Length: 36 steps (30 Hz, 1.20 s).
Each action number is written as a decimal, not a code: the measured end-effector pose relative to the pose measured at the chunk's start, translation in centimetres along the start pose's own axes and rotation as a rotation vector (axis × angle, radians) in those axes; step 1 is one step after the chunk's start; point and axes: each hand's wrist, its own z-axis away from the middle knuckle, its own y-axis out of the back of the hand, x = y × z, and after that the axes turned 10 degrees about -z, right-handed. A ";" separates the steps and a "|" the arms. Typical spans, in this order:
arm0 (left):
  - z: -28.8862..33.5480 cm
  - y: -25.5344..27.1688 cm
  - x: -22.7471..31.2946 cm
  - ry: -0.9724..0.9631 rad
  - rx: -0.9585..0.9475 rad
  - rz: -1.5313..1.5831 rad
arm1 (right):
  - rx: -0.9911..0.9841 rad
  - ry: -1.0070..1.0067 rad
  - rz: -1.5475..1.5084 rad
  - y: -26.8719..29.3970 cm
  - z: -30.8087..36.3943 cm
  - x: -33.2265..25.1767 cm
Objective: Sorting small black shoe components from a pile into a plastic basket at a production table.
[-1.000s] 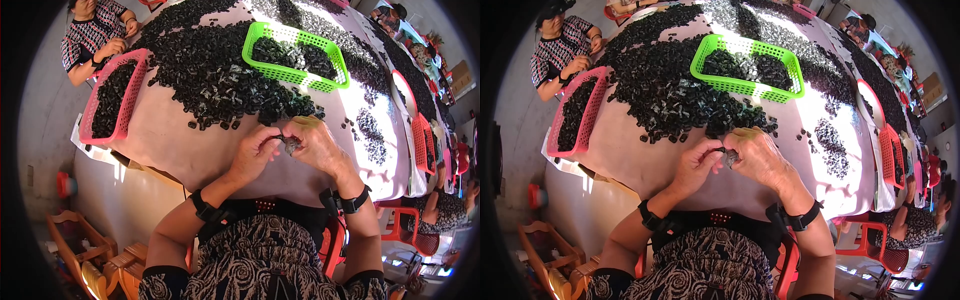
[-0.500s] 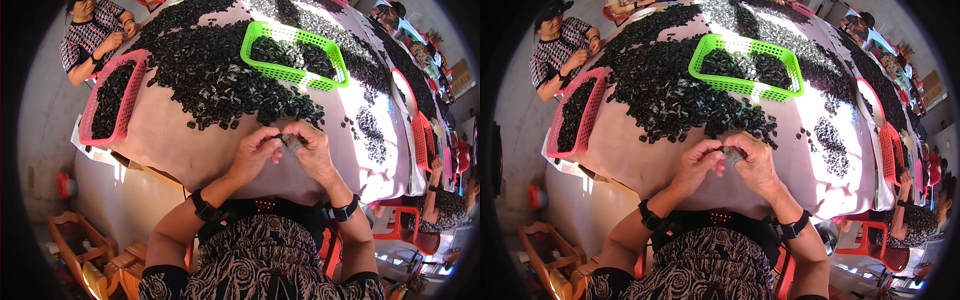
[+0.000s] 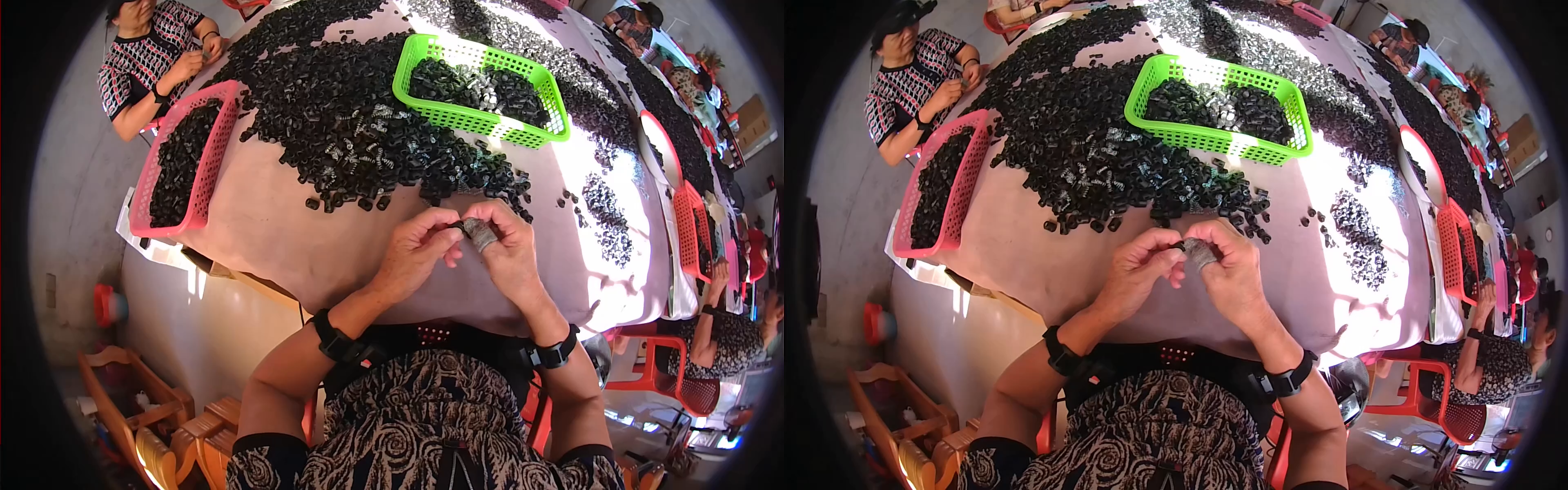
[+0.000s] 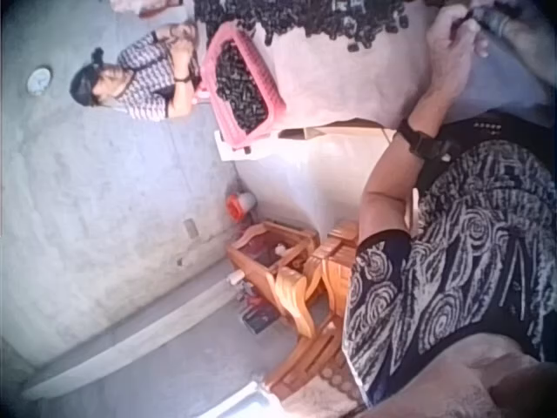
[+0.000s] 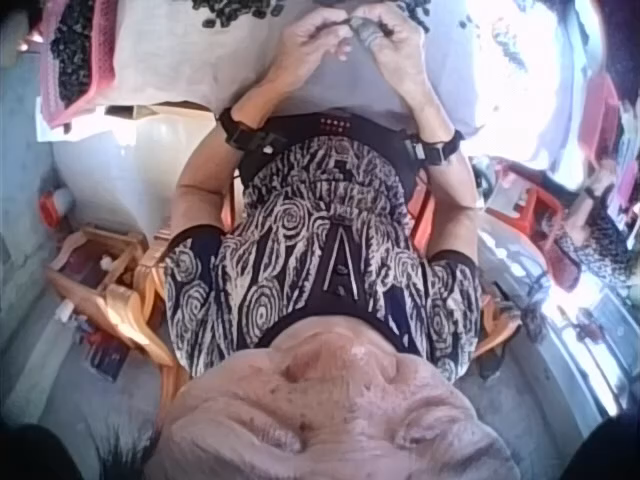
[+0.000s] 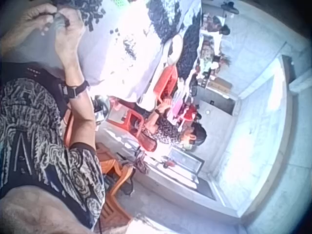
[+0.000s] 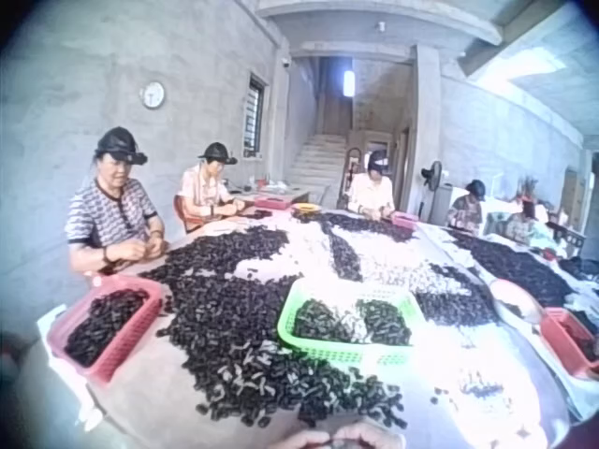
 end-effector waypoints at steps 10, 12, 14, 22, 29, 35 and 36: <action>0.0 -0.1 -0.3 -0.010 0.002 0.081 | 0.016 0.223 0.302 -0.5 0.3 -0.5; 0.1 -0.1 -0.2 0.004 0.005 0.075 | 0.015 0.239 0.335 -0.5 0.5 -0.5; 0.1 -0.2 -0.2 0.016 0.038 0.069 | -0.005 0.246 0.277 -0.6 0.8 -0.5; 0.0 -0.1 -0.6 -0.001 0.062 0.128 | -0.037 0.197 0.219 0.0 1.3 -0.6; 0.0 0.1 0.0 0.085 0.089 0.131 | 0.218 0.040 0.126 5.5 1.0 0.9; 0.0 0.1 0.0 0.082 0.079 0.098 | 0.106 0.098 0.450 6.5 -0.3 0.9; 0.0 0.0 -0.1 0.080 0.077 0.096 | 0.046 0.152 0.478 6.3 -0.6 1.5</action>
